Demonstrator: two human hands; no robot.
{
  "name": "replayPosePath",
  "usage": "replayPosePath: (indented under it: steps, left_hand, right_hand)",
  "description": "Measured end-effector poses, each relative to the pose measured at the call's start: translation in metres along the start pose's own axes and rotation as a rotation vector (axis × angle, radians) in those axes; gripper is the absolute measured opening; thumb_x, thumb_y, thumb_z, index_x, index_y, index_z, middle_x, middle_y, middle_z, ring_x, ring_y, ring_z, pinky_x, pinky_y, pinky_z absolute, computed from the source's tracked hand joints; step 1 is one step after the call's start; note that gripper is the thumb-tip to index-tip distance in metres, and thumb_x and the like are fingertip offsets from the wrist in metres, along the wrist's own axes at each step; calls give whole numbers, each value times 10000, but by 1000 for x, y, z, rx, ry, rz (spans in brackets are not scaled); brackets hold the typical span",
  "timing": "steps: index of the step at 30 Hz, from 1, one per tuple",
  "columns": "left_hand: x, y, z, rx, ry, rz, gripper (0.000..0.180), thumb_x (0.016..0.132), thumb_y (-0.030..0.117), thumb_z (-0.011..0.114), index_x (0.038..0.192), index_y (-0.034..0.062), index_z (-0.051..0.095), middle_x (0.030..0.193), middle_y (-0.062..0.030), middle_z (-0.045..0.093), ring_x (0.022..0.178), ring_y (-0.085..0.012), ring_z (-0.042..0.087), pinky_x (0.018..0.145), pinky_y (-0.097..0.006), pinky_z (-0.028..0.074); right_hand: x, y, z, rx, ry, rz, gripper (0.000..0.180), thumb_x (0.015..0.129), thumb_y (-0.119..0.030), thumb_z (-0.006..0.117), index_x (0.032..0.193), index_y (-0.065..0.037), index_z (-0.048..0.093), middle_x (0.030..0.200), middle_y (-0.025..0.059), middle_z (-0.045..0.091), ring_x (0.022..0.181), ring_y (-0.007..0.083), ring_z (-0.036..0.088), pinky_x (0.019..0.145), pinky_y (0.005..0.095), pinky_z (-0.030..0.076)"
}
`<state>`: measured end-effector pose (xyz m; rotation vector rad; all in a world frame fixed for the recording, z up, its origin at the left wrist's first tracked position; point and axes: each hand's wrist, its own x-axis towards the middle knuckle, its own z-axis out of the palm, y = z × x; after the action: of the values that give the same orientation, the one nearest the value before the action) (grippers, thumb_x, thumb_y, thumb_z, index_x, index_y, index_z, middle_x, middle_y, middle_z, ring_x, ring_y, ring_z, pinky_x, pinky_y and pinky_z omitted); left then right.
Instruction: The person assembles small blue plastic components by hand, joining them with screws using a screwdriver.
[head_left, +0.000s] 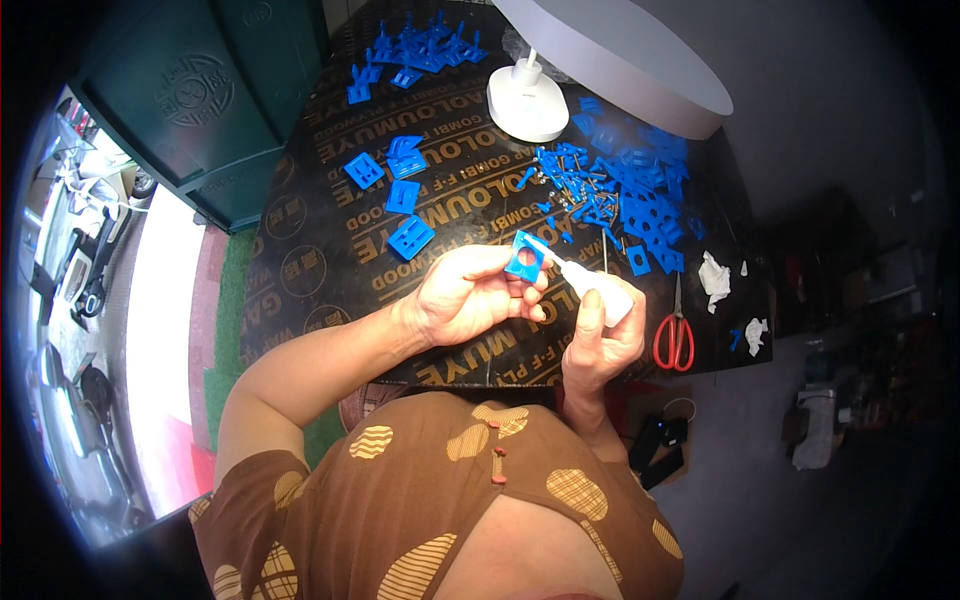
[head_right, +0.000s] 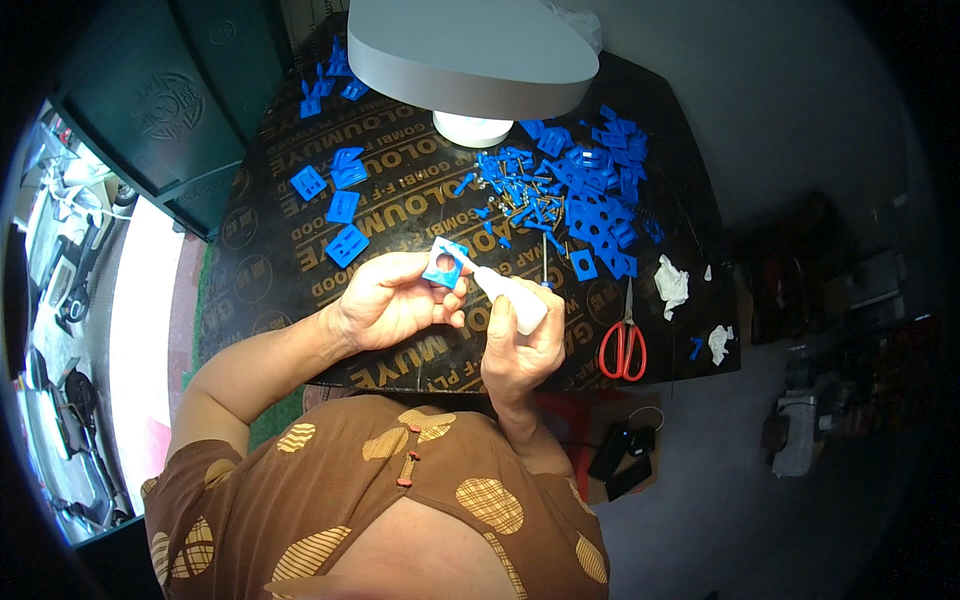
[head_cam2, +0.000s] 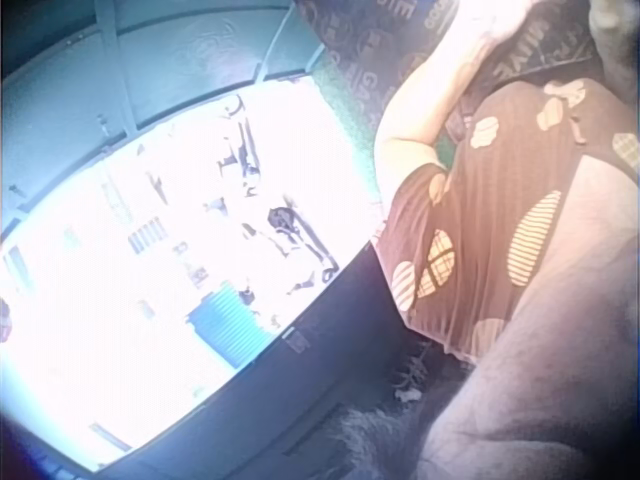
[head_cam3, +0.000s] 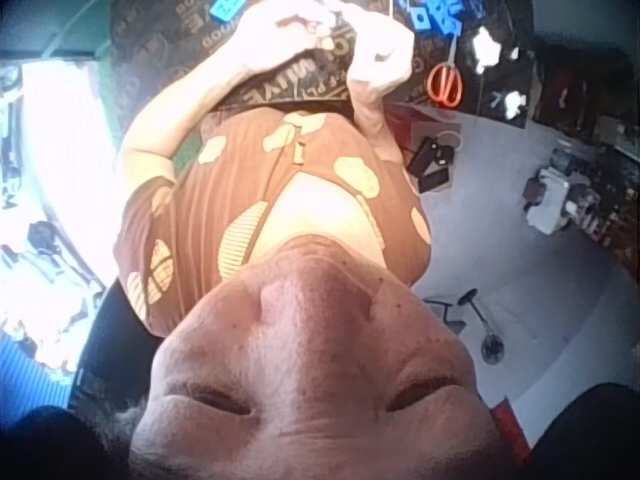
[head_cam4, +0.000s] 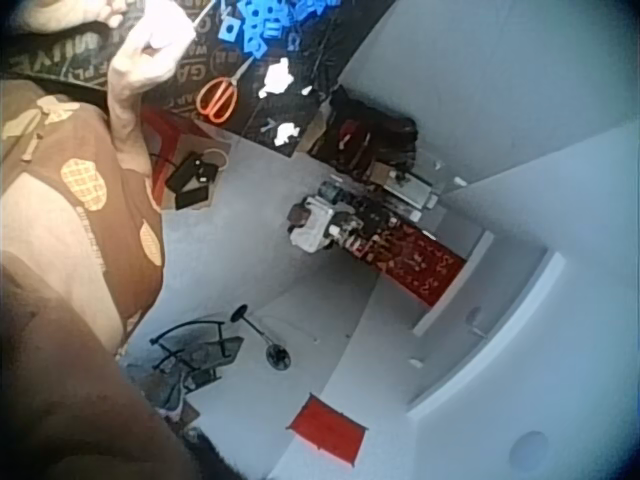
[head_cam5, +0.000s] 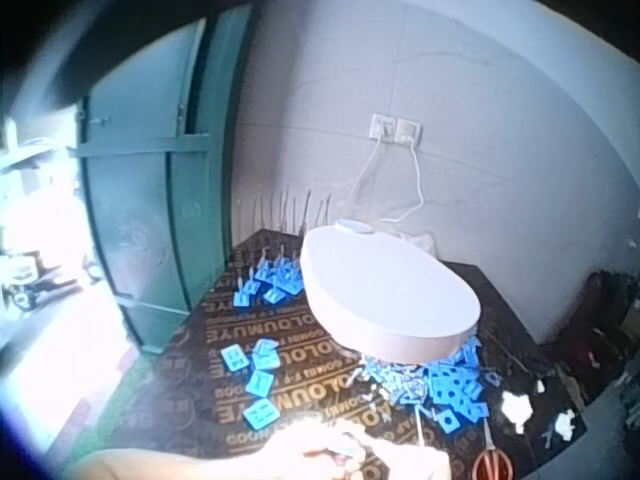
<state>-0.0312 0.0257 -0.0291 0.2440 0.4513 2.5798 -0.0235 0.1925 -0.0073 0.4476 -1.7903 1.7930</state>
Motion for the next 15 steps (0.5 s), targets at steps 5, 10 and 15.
replayPosePath:
  steps: [5, 10, 15]
  left_hand:
    - [1, -1, 0, -2, 14, -3, 467, 957, 291, 516, 1254, -68, 475, 1046, -133, 599, 896, -217, 578, 872, -435, 474]
    - [1, 1, 5, -11, 26, 5, 467, 939, 295, 546, 1238, -59, 488, 1036, -133, 605, 892, -218, 575, 878, -434, 457]
    - [1, 2, 10, -39, 26, 23, 457, 925, 300, 568, 1212, -51, 505, 1029, -136, 611, 891, -217, 571, 878, -436, 445]
  right_hand:
    - [2, 2, -1, -10, 19, -3, 145, 879, -51, 618, 990, 33, 578, 936, 71, 610, 806, 117, 563, 746, 261, 474]
    - [3, 12, -7, 118, 44, 85, 159, 900, -105, 598, 986, 29, 582, 891, 66, 615, 719, 99, 541, 664, 242, 459]
    - [6, 13, -12, 366, 86, 268, 179, 926, -157, 571, 976, 15, 588, 823, 78, 632, 561, 43, 422, 504, 206, 336]
